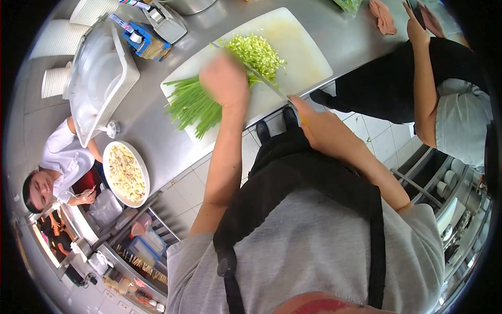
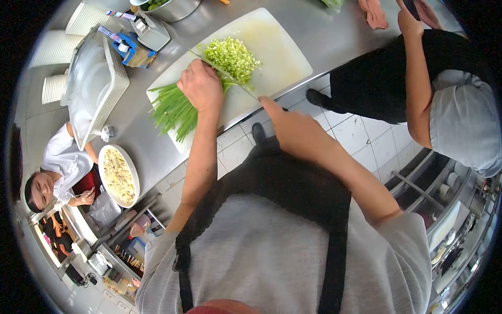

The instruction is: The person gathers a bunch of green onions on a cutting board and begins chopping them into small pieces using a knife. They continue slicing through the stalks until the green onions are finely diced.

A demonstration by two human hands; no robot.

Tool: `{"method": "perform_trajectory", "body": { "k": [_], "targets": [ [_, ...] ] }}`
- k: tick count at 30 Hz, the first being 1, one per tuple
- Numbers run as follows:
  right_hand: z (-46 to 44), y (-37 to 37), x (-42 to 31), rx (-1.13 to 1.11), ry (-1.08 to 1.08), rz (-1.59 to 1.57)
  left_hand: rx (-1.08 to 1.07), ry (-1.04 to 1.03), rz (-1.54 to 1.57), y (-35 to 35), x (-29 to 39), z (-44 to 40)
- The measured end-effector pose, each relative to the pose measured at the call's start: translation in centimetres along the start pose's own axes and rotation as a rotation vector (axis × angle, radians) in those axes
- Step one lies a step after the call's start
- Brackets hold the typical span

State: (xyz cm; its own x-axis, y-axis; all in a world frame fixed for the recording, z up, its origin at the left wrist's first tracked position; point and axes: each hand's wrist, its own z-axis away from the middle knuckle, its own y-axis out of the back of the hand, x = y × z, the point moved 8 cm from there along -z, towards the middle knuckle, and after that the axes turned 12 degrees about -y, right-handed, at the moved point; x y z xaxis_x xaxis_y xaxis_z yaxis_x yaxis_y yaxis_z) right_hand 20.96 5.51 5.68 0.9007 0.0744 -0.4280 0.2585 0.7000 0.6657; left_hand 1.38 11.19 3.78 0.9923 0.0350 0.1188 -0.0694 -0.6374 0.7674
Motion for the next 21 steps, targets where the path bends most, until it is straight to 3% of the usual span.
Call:
{"method": "perform_trajectory", "body": {
  "k": [3,8,14,21],
  "targets": [
    [-1.9,-0.2,-0.6,0.149,0.186,-0.014,-0.011,0.013,-0.018,-0.2,-0.2,-0.2],
    [0.7,0.2,0.1,-0.053,-0.09,0.032,-0.008,0.018,-0.028,-0.1,-0.1,-0.1],
    [-4.2,-1.0,-0.6,0.103,0.099,-0.051,-0.06,0.051,-0.011,-0.1,-0.4,-0.2],
    [-1.2,0.0,0.7,0.012,-0.009,-0.017,0.022,0.026,0.026,0.1,-0.4,0.2]
  ]
}}
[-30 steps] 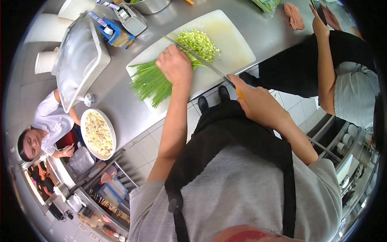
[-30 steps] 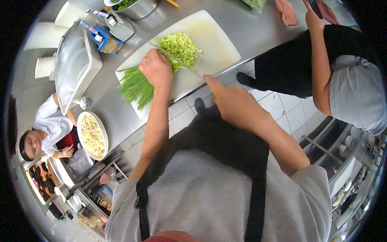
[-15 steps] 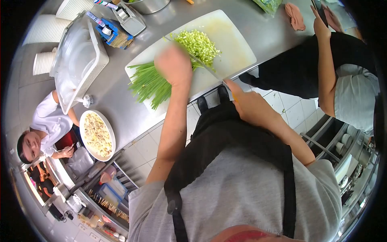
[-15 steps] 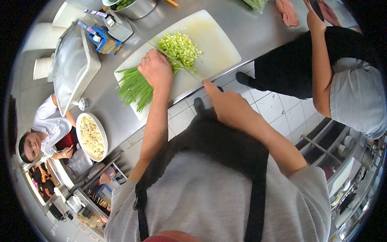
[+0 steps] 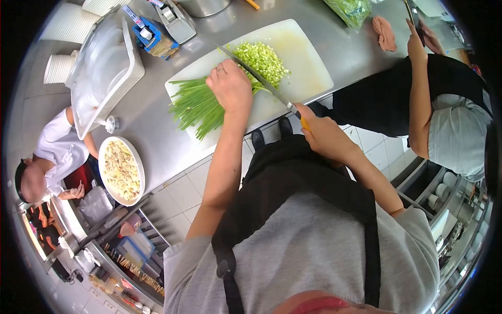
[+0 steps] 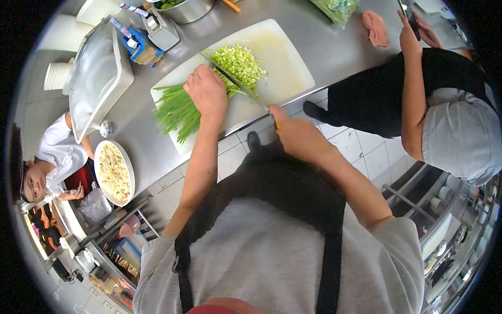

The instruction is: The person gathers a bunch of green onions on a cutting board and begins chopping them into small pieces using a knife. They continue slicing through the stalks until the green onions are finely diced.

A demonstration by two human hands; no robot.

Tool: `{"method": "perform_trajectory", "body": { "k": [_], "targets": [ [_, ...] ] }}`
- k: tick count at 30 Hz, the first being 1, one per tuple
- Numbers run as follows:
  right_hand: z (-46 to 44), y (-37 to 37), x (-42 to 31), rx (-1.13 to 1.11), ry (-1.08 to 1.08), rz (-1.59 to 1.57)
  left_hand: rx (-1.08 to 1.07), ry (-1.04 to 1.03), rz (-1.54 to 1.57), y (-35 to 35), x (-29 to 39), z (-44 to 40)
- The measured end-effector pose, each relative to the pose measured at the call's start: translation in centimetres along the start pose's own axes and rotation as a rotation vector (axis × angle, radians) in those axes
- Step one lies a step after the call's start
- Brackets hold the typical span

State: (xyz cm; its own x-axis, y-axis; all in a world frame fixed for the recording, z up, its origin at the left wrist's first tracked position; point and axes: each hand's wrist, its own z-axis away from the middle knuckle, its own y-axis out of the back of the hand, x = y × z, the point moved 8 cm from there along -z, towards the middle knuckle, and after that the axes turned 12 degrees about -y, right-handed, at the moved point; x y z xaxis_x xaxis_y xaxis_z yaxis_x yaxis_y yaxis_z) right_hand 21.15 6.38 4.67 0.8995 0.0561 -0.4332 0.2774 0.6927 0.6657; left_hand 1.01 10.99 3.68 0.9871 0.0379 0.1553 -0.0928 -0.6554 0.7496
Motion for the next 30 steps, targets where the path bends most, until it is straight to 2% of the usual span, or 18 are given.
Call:
{"method": "perform_trajectory", "body": {
  "k": [7,12,18,20,24,26,30],
  "targets": [
    [3.5,1.8,-1.3,0.045,0.024,0.073,-0.057,0.012,-0.047,-0.3,0.1,-0.2],
    [2.5,0.9,-0.9,0.01,-0.01,0.089,-0.055,0.011,-0.043,-0.4,0.0,-0.2],
    [-0.9,-0.4,-1.5,0.1,0.115,-0.004,-0.04,0.004,-0.078,-0.2,0.1,-0.5],
    [0.5,-0.3,-0.8,0.016,0.004,0.037,-0.033,0.001,-0.066,-0.1,0.1,-0.4],
    [0.1,-1.0,-0.3,0.012,0.01,0.032,-0.07,0.014,-0.074,-0.4,0.2,-0.1],
    [-2.2,-1.6,-0.8,0.118,0.112,0.005,-0.054,0.0,-0.087,-0.3,0.3,-0.3],
    [-2.4,-1.2,-0.8,0.194,0.148,-0.013,-0.014,-0.012,-0.06,0.2,0.5,-0.4]
  ]
}}
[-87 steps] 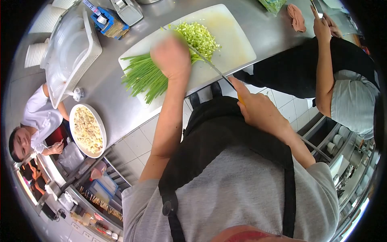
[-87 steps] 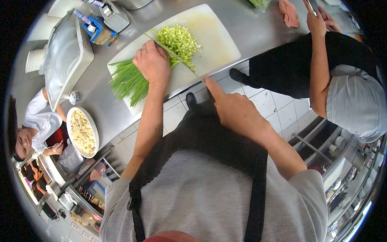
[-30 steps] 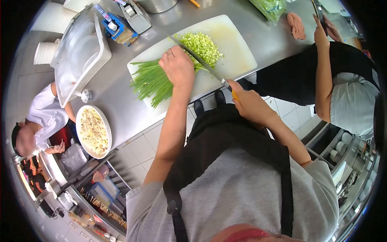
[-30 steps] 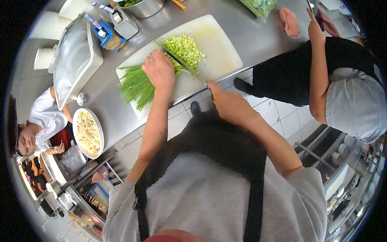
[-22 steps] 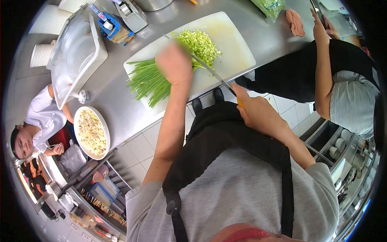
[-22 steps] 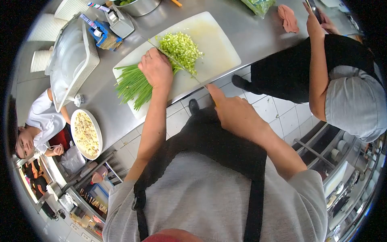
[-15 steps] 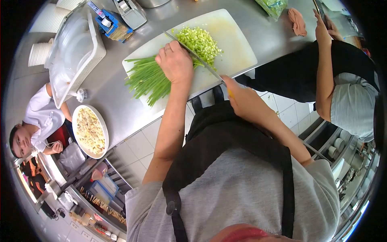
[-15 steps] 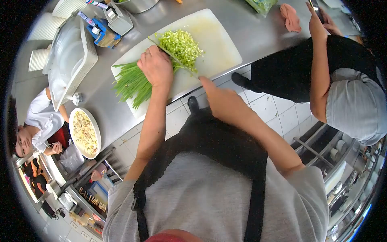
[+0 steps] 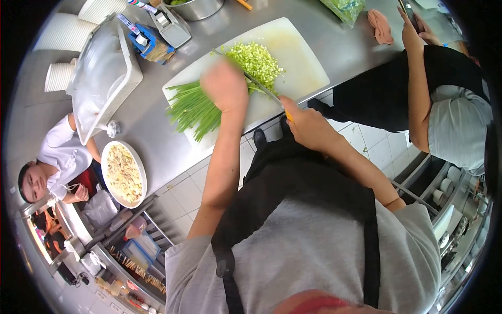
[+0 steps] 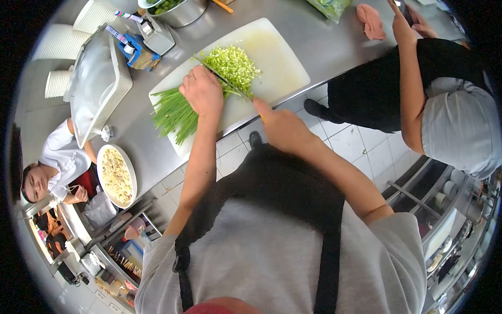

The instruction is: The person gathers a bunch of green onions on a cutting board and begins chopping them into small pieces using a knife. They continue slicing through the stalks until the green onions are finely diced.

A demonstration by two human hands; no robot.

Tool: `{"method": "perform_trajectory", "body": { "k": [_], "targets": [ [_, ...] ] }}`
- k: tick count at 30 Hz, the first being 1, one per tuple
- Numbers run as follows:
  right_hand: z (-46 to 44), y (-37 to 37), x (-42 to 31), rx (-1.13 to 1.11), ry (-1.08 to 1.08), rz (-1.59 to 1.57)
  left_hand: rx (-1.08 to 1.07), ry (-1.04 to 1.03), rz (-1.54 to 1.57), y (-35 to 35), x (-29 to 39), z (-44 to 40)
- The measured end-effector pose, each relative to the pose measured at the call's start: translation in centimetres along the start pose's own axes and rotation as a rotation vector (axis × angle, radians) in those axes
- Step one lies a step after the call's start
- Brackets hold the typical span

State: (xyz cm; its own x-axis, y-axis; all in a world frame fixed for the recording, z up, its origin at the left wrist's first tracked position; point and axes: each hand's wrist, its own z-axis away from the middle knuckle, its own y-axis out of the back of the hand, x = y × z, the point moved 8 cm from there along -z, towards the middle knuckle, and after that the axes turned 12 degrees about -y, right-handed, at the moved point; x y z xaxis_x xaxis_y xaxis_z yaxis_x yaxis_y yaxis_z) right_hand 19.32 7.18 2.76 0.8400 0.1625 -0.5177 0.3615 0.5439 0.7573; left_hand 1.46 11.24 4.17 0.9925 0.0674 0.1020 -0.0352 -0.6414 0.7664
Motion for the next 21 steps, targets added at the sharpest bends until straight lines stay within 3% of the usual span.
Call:
{"method": "perform_trajectory", "body": {
  "k": [6,12,15,21],
  "targets": [
    [0.3,1.5,0.0,-0.019,-0.021,0.003,-0.031,0.021,-0.002,-0.3,-0.7,-0.2],
    [1.5,4.1,-0.7,-0.021,0.012,-0.133,-0.07,0.03,0.208,0.3,-1.5,-1.7],
    [1.8,4.5,-0.2,-0.015,-0.016,-0.142,-0.066,-0.012,0.251,0.2,-2.6,-2.9],
    [2.0,3.9,1.2,0.009,-0.012,-0.133,-0.284,-0.234,0.436,-5.3,-5.1,-5.1]
  ]
}}
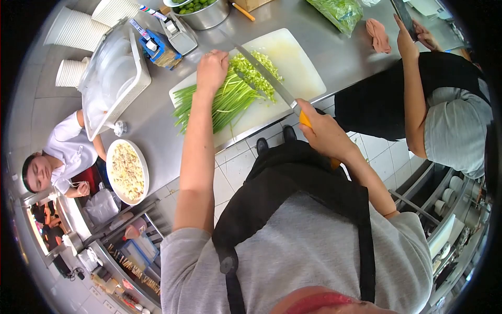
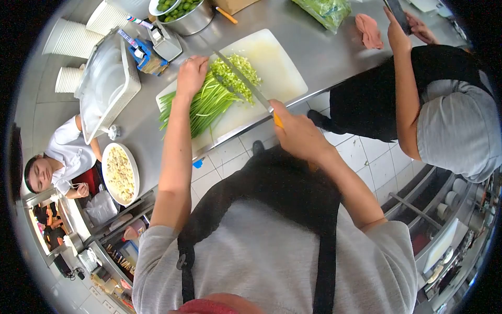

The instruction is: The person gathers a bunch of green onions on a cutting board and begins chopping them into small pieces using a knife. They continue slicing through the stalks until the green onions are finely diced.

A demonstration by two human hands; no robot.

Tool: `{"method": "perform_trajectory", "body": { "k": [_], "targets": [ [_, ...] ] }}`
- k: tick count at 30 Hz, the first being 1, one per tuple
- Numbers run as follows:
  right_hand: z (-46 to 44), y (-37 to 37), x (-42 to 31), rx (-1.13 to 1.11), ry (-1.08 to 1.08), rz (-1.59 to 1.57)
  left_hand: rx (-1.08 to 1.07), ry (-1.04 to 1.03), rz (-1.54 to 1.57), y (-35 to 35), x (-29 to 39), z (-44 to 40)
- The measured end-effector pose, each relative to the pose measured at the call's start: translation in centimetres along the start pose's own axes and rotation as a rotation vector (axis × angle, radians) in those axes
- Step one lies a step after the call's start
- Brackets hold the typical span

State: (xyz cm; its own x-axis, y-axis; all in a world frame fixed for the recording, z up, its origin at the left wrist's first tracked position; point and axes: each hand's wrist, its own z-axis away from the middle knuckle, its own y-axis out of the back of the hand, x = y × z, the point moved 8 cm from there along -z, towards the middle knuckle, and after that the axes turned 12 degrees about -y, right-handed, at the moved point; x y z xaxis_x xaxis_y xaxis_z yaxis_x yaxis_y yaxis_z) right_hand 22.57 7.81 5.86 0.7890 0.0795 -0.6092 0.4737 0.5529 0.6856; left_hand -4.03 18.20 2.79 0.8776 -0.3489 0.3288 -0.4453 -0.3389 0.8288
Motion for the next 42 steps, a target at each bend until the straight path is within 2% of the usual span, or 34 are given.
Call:
{"method": "perform_trajectory", "body": {
  "k": [3,9,11,12,13,15,16,21,38,41,42],
  "targets": [
    [0.2,0.1,0.0,-0.007,0.008,-0.026,-0.072,0.023,0.131,0.7,-0.3,-0.2],
    [0.8,0.3,0.3,-0.012,-0.032,-0.005,-0.285,0.072,0.163,2.5,1.7,2.4],
    [0.8,0.2,0.4,-0.007,-0.014,-0.004,-0.283,0.05,0.104,2.9,3.0,3.7],
    [0.8,0.1,0.3,-0.011,-0.014,-0.008,-0.387,0.112,0.084,2.5,3.0,4.4],
    [0.8,0.0,0.2,-0.019,-0.015,-0.005,-0.39,0.115,0.083,2.4,3.5,4.9],
    [0.9,0.0,0.0,-0.026,-0.013,0.0,-0.362,-0.021,-0.174,2.6,4.9,5.3],
    [0.9,0.0,-0.1,-0.026,-0.003,0.002,-0.433,0.045,-0.123,2.1,4.7,5.5],
    [1.4,-0.3,-0.5,-0.032,0.018,0.01,-0.446,0.039,-0.212,2.6,6.9,5.9],
    [2.1,-0.2,0.4,-0.02,-0.022,0.028,-0.413,0.051,-0.254,2.9,6.6,5.2],
    [2.3,0.0,0.3,-0.014,-0.016,0.027,-0.342,0.021,-0.262,3.6,7.4,4.7],
    [2.3,0.1,0.4,-0.014,-0.016,0.027,-0.253,-0.091,-0.192,4.1,8.9,4.2]
  ]
}}
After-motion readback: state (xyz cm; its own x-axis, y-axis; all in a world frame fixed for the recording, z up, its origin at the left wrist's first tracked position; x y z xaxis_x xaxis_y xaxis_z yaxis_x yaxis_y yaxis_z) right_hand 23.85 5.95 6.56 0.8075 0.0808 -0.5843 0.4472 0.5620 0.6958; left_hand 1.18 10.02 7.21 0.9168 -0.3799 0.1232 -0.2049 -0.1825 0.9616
